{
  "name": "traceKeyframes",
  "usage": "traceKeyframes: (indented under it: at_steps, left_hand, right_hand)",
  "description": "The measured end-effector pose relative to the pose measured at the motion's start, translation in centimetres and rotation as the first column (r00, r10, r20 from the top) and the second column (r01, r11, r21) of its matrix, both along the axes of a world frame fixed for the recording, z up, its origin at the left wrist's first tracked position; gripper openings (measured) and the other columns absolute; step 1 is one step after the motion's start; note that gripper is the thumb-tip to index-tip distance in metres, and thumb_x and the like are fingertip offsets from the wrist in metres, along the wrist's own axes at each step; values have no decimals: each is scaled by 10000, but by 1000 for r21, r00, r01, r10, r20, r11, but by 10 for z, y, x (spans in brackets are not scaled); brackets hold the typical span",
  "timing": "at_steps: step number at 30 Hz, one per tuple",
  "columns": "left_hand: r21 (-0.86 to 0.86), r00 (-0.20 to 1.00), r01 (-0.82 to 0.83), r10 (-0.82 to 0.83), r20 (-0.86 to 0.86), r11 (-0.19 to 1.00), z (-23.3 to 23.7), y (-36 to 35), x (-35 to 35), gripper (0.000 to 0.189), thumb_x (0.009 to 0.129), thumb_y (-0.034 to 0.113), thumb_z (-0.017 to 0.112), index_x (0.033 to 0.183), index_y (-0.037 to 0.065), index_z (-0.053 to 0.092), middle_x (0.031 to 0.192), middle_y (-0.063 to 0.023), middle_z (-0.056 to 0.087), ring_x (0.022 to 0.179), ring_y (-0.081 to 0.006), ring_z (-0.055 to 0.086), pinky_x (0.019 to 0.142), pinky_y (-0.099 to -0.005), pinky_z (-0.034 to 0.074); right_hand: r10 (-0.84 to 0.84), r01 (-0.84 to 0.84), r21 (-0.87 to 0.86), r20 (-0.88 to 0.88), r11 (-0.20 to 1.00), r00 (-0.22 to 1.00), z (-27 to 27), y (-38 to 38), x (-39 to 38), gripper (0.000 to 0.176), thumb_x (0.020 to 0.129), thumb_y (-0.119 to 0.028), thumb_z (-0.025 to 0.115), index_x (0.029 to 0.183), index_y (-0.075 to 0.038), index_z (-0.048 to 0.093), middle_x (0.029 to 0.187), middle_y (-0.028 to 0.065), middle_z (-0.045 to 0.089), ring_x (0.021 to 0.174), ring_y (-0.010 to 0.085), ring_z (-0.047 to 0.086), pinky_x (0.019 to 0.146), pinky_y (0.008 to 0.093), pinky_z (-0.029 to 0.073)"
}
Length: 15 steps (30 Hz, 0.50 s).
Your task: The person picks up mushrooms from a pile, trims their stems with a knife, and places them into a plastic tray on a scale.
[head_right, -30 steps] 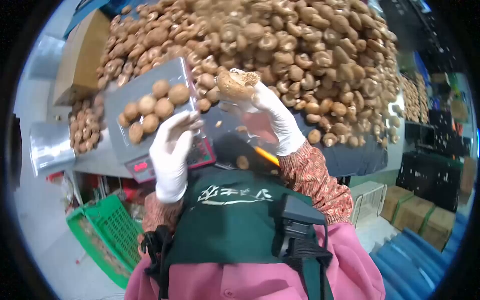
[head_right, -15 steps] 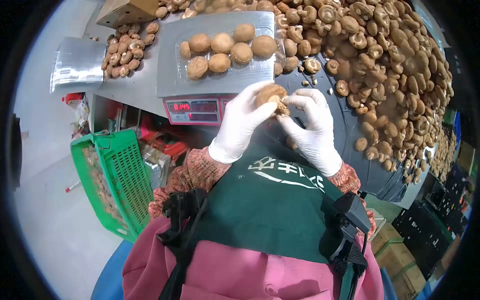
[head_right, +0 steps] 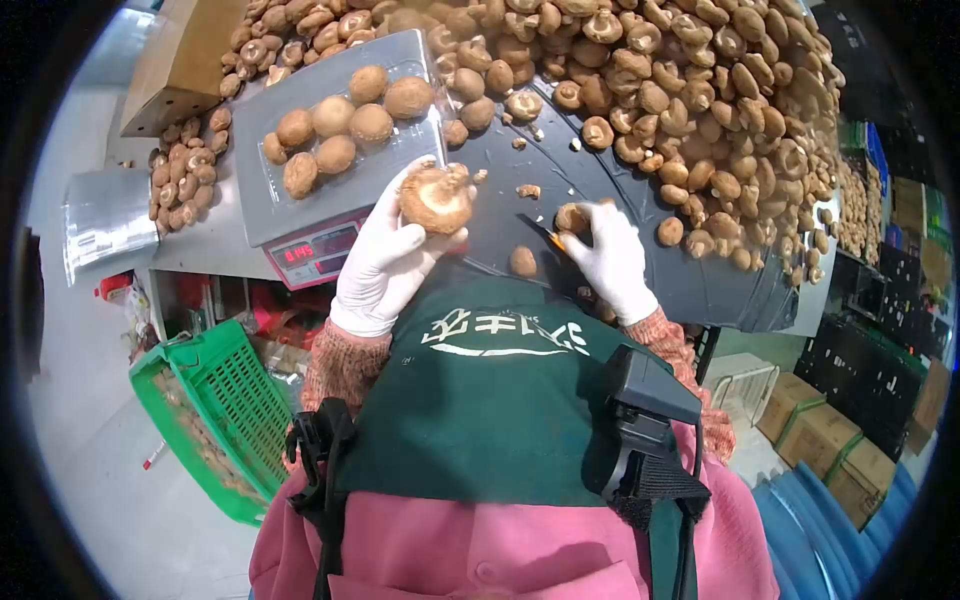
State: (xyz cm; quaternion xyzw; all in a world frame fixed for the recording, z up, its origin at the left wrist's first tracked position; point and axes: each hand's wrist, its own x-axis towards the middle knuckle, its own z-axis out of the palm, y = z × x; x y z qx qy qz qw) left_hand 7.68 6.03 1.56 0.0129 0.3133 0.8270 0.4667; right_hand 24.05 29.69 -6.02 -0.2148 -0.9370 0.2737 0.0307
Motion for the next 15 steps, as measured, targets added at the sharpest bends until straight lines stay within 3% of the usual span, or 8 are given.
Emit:
traceKeyframes:
  at_steps: [1, 2, 6, 10, 13, 15]
  left_hand:
    - [12, 1000, -22, 22, 10, 1000, -3, 2, 3, 780, 867, 125, 723, 1509, 46, 288, 1457, -186, 439, 1346, -346, 474, 1037, -456, 498]
    - [60, 999, -31, 30, 19, 998, -6, 4, 4, 727, 869, 79, 713, 1493, 69, 340, 1417, -148, 462, 1297, -308, 503, 1072, -498, 450]
    - [116, 990, -29, 12, 140, 993, -8, 11, 8, 710, 907, 156, 691, 1502, 91, 309, 1506, -191, 398, 1398, -423, 397, 1105, -515, 438]
    - [-2, 1000, -20, 20, 0, 1000, 0, 13, 13, 701, 905, 167, 697, 1492, 68, 327, 1484, -189, 423, 1390, -402, 415, 1132, -515, 404]
    - [9, 998, -8, 8, -58, 1000, -6, 11, 13, 691, 893, 147, 709, 1471, 24, 352, 1451, -182, 456, 1381, -370, 433, 1137, -492, 400]
    - [19, 998, -20, 21, -53, 1000, -8, 9, 16, 696, 879, 135, 722, 1460, 1, 363, 1433, -179, 472, 1368, -354, 450, 1135, -479, 404]
  right_hand:
    - [53, -75, 184, 124, 980, 991, -5, 1, 14, 476, 812, -165, 754, 1252, -90, 590, 1003, 93, 610, 961, 250, 632, 832, 352, 512]
    - [29, -38, 142, 68, 989, 997, -12, -2, 25, 508, 780, -213, 778, 1246, -130, 594, 974, 89, 598, 952, 294, 613, 798, 393, 501]
    - [40, -43, 276, 19, 960, 999, -25, -7, 26, 494, 781, -197, 768, 1243, -154, 600, 980, 56, 611, 920, 266, 606, 751, 382, 501]
    - [119, -117, 374, 20, 920, 993, -28, -14, 31, 584, 766, -231, 763, 1298, -120, 549, 921, 52, 579, 887, 244, 603, 696, 380, 514]
    - [53, -75, 319, 77, 945, 996, -35, -18, 35, 611, 753, -198, 757, 1318, -119, 539, 920, 56, 577, 873, 245, 606, 693, 386, 517]
    - [-12, 32, 209, -93, 977, 996, -32, -17, 37, 529, 743, -118, 726, 1241, -104, 549, 916, 95, 567, 844, 288, 611, 705, 395, 521]
